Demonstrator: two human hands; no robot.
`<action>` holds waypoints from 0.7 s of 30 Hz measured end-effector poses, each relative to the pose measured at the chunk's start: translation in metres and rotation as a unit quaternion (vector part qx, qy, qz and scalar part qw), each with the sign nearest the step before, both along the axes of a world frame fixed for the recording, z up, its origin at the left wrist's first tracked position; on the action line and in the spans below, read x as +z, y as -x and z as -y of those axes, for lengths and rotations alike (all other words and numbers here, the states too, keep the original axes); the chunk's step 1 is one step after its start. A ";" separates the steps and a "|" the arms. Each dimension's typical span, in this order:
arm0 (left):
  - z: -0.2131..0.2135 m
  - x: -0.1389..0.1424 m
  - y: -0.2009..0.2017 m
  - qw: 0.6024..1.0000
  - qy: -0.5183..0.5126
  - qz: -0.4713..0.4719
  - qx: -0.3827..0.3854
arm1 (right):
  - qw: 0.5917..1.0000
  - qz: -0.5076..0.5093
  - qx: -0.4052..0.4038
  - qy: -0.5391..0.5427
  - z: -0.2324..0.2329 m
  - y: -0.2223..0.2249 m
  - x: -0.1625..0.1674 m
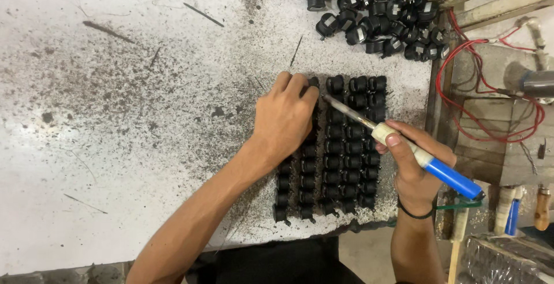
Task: The person arranges black plastic electrical components into rows on a workbench, then uses a soldering iron to solder the terminals of each component one by one, working through the grid. At one point they pull a length of solder wire from a spool before continuing to solder the arranged parts.
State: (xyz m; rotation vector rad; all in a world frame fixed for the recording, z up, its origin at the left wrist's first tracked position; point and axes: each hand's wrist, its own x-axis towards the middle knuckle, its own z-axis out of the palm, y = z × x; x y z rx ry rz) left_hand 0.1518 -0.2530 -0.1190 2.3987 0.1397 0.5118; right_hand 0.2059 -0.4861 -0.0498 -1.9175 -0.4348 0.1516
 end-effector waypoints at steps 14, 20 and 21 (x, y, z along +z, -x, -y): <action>0.005 0.001 -0.008 1.000 -0.031 0.004 0.000 | 0.998 0.029 0.018 0.044 -0.008 -0.004 0.009; 0.004 0.001 -0.008 0.999 -0.047 -0.020 -0.003 | 0.996 0.053 0.044 0.063 -0.008 -0.008 0.012; 0.004 0.000 -0.009 0.999 -0.047 -0.021 -0.004 | 0.995 0.055 0.048 0.062 -0.008 -0.008 0.012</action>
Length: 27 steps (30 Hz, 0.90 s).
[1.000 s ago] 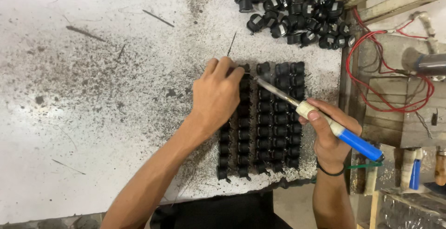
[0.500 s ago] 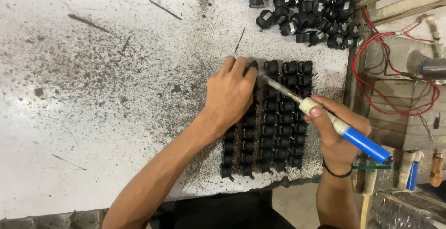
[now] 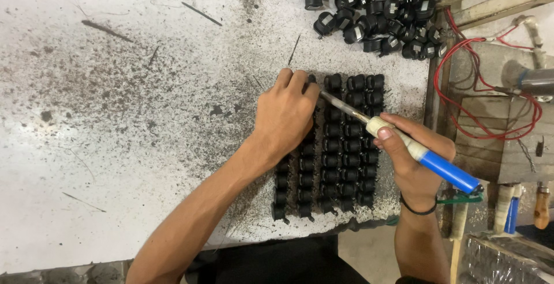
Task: The person arranges black plastic electrical components into rows on a workbench, then uses a soldering iron to solder the terminals of each component one by one, working through the grid. At one point they pull a length of solder wire from a spool before continuing to solder the arranged parts.
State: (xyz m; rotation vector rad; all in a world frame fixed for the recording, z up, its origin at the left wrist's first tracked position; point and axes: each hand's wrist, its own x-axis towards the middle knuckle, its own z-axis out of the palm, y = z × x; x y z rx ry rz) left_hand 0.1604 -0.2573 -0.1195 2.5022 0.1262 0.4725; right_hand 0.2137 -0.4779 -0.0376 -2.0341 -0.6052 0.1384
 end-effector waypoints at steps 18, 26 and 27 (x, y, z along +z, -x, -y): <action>-0.009 0.022 0.035 0.995 0.052 -0.055 0.066 | 0.992 -0.036 -0.052 -0.108 0.016 0.016 -0.012; 0.012 0.009 0.037 0.998 0.045 0.007 0.037 | 0.993 -0.025 -0.054 -0.098 0.036 0.029 -0.026; 0.013 0.008 0.037 0.998 0.050 0.002 0.033 | 0.994 -0.031 -0.053 -0.095 0.035 0.029 -0.025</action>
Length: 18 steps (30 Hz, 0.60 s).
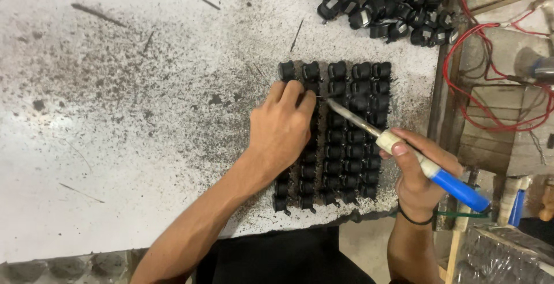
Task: The person arranges black plastic electrical components into rows on a workbench, then uses a soldering iron to solder the terminals of each component one by one, working through the grid. At one point they pull a length of solder wire from a spool before continuing to solder the arranged parts.
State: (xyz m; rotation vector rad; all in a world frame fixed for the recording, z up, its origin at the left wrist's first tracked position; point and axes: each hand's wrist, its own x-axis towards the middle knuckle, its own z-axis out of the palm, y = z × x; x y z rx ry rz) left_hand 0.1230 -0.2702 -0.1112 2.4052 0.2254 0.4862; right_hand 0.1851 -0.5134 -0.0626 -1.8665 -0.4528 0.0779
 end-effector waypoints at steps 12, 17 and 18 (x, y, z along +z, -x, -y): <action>0.008 -0.008 -0.009 0.999 -0.020 -0.015 -0.032 | 0.992 0.050 0.043 0.105 -0.017 -0.004 0.026; 0.011 -0.009 -0.014 0.999 -0.030 -0.019 -0.032 | 0.986 0.074 0.068 0.135 -0.022 -0.006 0.032; 0.011 -0.007 -0.015 0.999 -0.029 -0.011 -0.027 | 0.983 0.084 0.074 0.143 -0.022 -0.007 0.034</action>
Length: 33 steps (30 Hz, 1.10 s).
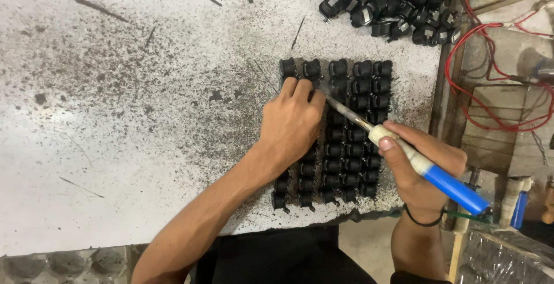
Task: The person arranges black plastic electrical components into rows on a workbench, then uses a soldering iron to solder the terminals of each component one by one, working through the grid. At one point they pull a length of solder wire from a spool before continuing to solder the arranged parts.
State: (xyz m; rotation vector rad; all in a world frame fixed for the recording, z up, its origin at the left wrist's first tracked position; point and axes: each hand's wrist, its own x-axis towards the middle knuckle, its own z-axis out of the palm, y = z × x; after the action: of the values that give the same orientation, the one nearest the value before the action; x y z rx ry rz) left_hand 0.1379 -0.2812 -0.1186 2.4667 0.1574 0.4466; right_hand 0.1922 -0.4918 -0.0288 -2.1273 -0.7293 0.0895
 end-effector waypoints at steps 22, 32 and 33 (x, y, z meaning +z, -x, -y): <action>-0.001 0.011 0.035 0.999 0.022 -0.024 -0.010 | 0.995 -0.052 -0.072 -0.045 0.022 0.032 -0.017; 0.005 0.006 0.030 0.999 0.025 -0.024 -0.021 | 0.998 0.045 -0.009 0.041 0.003 0.029 0.002; 0.006 0.005 0.028 0.999 0.026 -0.023 -0.024 | 0.998 0.044 -0.008 0.042 0.003 0.029 0.002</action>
State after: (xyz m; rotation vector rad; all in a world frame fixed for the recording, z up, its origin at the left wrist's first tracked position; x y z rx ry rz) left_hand 0.1095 -0.2876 -0.1139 2.4259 0.1273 0.3601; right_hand 0.1637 -0.4945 -0.0266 -2.2288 -0.7726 0.0174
